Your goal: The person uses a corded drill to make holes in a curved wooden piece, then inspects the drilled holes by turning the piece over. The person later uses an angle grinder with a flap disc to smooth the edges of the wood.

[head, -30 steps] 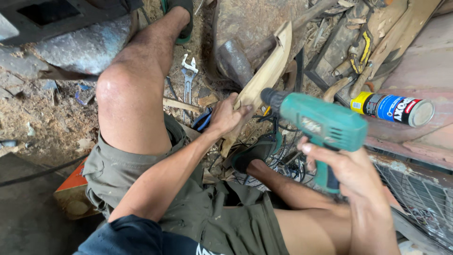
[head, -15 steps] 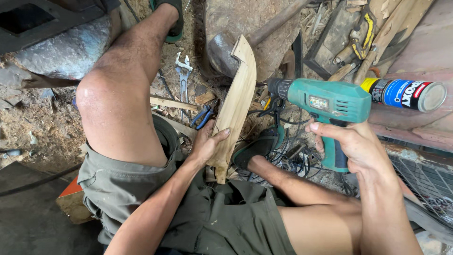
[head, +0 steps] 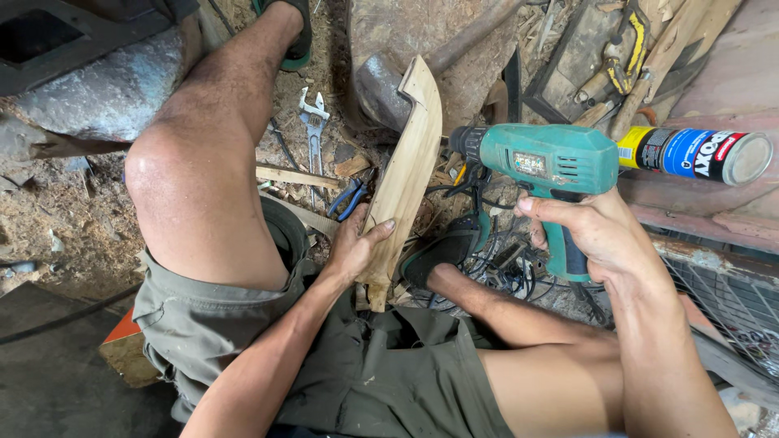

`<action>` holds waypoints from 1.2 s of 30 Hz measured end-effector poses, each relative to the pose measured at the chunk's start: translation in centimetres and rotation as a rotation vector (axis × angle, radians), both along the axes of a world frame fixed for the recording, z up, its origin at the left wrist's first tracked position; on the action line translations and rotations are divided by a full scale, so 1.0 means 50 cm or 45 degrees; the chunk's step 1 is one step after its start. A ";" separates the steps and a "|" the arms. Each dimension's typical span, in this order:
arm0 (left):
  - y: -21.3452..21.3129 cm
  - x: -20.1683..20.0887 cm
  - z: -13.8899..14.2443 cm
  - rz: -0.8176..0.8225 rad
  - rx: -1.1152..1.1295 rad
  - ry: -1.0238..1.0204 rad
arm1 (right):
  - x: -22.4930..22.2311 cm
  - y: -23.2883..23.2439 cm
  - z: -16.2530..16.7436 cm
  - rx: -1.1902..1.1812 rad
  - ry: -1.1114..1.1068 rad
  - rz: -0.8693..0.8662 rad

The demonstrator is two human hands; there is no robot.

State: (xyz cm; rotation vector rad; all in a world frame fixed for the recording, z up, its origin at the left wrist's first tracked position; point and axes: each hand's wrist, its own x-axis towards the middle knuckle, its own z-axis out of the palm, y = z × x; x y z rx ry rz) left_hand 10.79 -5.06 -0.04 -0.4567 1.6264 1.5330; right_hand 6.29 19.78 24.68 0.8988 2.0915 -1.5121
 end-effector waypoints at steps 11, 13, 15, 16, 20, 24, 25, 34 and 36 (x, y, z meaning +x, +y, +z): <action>0.007 -0.012 -0.003 -0.037 -0.019 0.090 | -0.008 0.011 -0.007 -0.057 0.029 0.012; 0.007 -0.013 0.000 -0.073 -0.052 0.047 | -0.009 0.011 -0.007 -0.033 -0.017 -0.004; 0.007 -0.015 0.002 -0.075 -0.038 0.040 | -0.010 0.009 -0.008 -0.022 -0.019 -0.003; 0.007 -0.016 0.004 -0.073 -0.034 0.036 | -0.011 0.008 -0.008 -0.019 -0.020 0.000; 0.008 -0.020 0.009 -0.082 -0.051 0.051 | -0.013 0.004 -0.007 -0.026 -0.008 -0.014; 0.006 -0.022 0.013 -0.102 -0.044 0.059 | -0.014 0.003 -0.007 -0.018 -0.023 -0.014; 0.005 -0.022 0.013 -0.108 -0.039 0.059 | -0.013 0.004 -0.007 -0.012 -0.031 -0.013; 0.004 -0.023 0.017 -0.099 -0.056 0.118 | -0.015 0.010 -0.009 -0.029 -0.027 -0.010; 0.004 -0.022 0.014 -0.104 -0.051 0.115 | -0.016 0.008 -0.009 -0.016 -0.053 -0.012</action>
